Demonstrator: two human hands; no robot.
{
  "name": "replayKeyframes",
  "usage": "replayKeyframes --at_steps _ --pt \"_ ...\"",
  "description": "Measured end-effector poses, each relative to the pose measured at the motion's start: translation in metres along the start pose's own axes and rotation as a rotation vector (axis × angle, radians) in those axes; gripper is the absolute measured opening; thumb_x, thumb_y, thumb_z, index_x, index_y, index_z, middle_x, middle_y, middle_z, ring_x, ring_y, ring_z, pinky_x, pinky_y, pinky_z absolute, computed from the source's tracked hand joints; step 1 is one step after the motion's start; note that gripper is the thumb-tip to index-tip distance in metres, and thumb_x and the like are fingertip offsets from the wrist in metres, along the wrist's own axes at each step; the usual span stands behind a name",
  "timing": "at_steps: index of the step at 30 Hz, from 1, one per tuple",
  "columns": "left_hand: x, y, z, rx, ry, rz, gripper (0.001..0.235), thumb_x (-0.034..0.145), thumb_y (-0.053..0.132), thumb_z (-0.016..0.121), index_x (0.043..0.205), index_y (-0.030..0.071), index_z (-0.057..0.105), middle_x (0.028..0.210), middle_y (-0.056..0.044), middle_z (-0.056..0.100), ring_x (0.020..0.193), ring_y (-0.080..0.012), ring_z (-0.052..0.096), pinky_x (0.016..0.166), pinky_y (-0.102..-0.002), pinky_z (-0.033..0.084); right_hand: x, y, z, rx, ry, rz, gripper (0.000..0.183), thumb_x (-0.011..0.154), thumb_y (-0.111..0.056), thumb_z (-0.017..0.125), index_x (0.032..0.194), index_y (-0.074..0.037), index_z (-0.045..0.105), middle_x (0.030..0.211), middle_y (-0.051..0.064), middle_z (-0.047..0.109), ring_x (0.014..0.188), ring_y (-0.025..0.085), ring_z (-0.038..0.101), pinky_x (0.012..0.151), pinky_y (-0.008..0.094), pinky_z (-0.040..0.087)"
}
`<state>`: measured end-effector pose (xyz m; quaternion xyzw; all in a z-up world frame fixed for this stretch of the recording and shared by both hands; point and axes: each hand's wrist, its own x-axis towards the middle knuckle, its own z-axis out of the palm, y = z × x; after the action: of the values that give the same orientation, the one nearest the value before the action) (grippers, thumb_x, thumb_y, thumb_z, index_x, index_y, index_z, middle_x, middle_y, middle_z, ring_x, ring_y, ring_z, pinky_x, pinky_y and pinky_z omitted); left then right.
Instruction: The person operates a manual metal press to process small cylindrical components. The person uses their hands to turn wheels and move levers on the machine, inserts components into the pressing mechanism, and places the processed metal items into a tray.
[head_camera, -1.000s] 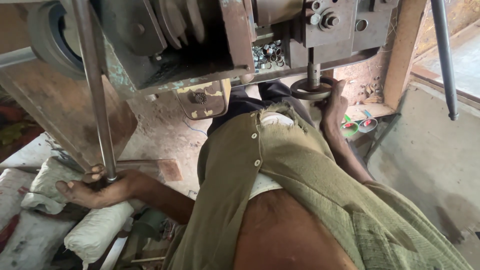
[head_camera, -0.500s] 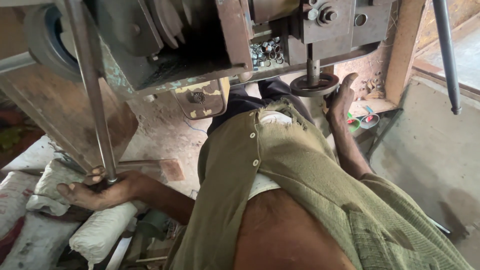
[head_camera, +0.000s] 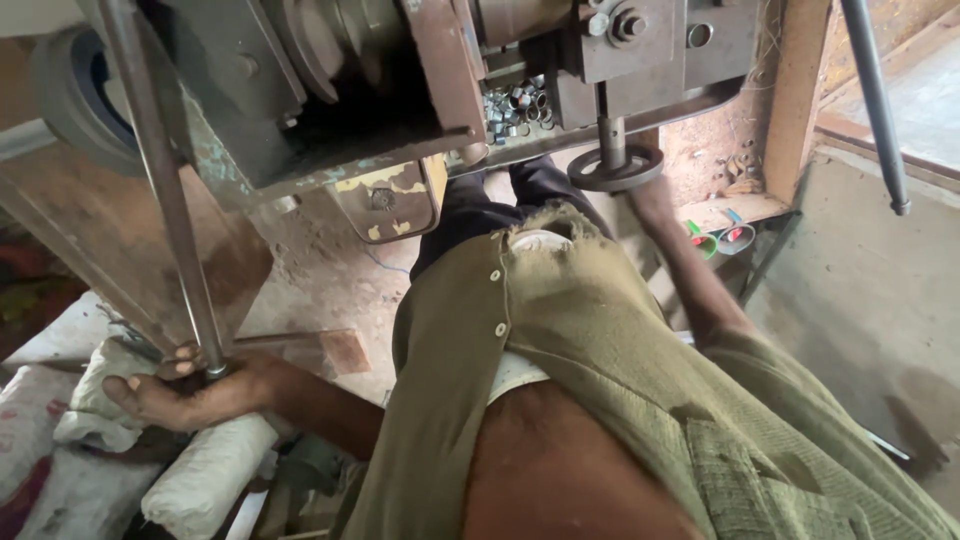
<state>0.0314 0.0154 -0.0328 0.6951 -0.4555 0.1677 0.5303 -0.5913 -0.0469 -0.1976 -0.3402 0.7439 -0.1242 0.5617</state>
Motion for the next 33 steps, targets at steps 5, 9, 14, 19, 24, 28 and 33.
replayKeyframes --at_steps 5,9,14,19,24,28,33 --pt "0.000 0.017 0.004 0.417 -0.062 0.244 0.029 0.113 0.005 0.049 0.142 0.011 0.048 0.152 -0.014 0.050 0.143 -0.0299 0.056 0.119 -0.046 0.052 -0.046 0.011 -0.017 0.019 -0.438 -0.031 0.043 0.096 -0.027 0.050 0.112 0.006 0.072 0.119 0.024 0.072 0.099 0.031 0.069 0.093 0.051 0.055" --pt "0.006 0.059 0.013 0.175 -0.089 0.101 0.031 0.113 0.007 0.048 0.144 0.006 0.048 0.156 -0.018 0.046 0.145 -0.0343 0.053 0.120 -0.047 0.052 0.007 -0.007 0.028 -0.289 -0.271 -0.486 0.049 0.099 -0.035 0.055 0.121 0.007 0.069 0.122 0.027 0.068 0.108 0.036 0.064 0.096 0.047 0.052" --pt "0.006 0.088 0.027 0.576 -0.061 0.319 0.034 0.110 0.004 0.055 0.142 -0.001 0.045 0.144 -0.015 0.054 0.136 -0.0327 0.060 0.117 -0.046 0.056 -0.019 -0.011 -0.053 -0.163 -0.282 0.042 0.049 0.101 -0.033 0.048 0.129 0.000 0.070 0.123 0.022 0.072 0.113 0.037 0.062 0.098 0.047 0.049" --pt "-0.010 0.120 0.035 0.371 -0.099 0.239 0.032 0.115 0.002 0.053 0.145 -0.003 0.042 0.142 -0.022 0.052 0.132 -0.0316 0.062 0.112 -0.045 0.057 -0.011 -0.008 0.000 -0.282 -0.547 -0.236 0.056 0.101 -0.038 0.057 0.144 -0.002 0.051 0.141 0.021 0.059 0.130 0.031 0.055 0.110 0.045 0.042" --pt "-0.012 0.142 0.025 -0.423 -0.061 -0.646 0.014 0.114 0.000 0.066 0.112 -0.013 0.068 0.089 -0.013 0.065 0.078 -0.0196 0.062 0.073 -0.031 0.049 0.049 0.007 -0.006 -0.697 -0.465 -0.505 0.050 0.095 -0.037 0.056 0.136 -0.009 0.061 0.128 0.021 0.068 0.113 0.035 0.065 0.095 0.048 0.054" --pt "-0.004 0.199 0.025 -0.203 -0.433 -0.669 0.026 0.103 -0.004 0.067 0.128 -0.010 0.071 0.095 -0.013 0.074 0.071 -0.0133 0.064 0.066 -0.023 0.051 0.056 0.008 -0.077 -1.123 -0.309 -0.429 0.073 0.101 -0.038 0.058 0.154 0.008 0.038 0.096 0.023 0.074 0.091 0.042 0.070 0.078 0.051 0.058" --pt "0.007 0.255 0.040 -0.142 -0.535 -0.751 0.035 0.103 -0.001 0.070 0.137 -0.009 0.066 0.104 -0.014 0.075 0.067 -0.0098 0.061 0.061 -0.021 0.048 -0.008 -0.154 -0.131 -1.095 0.019 -0.518 0.040 0.104 -0.038 0.061 0.092 -0.003 0.076 0.073 0.015 0.073 0.063 0.031 0.071 0.056 0.044 0.057"
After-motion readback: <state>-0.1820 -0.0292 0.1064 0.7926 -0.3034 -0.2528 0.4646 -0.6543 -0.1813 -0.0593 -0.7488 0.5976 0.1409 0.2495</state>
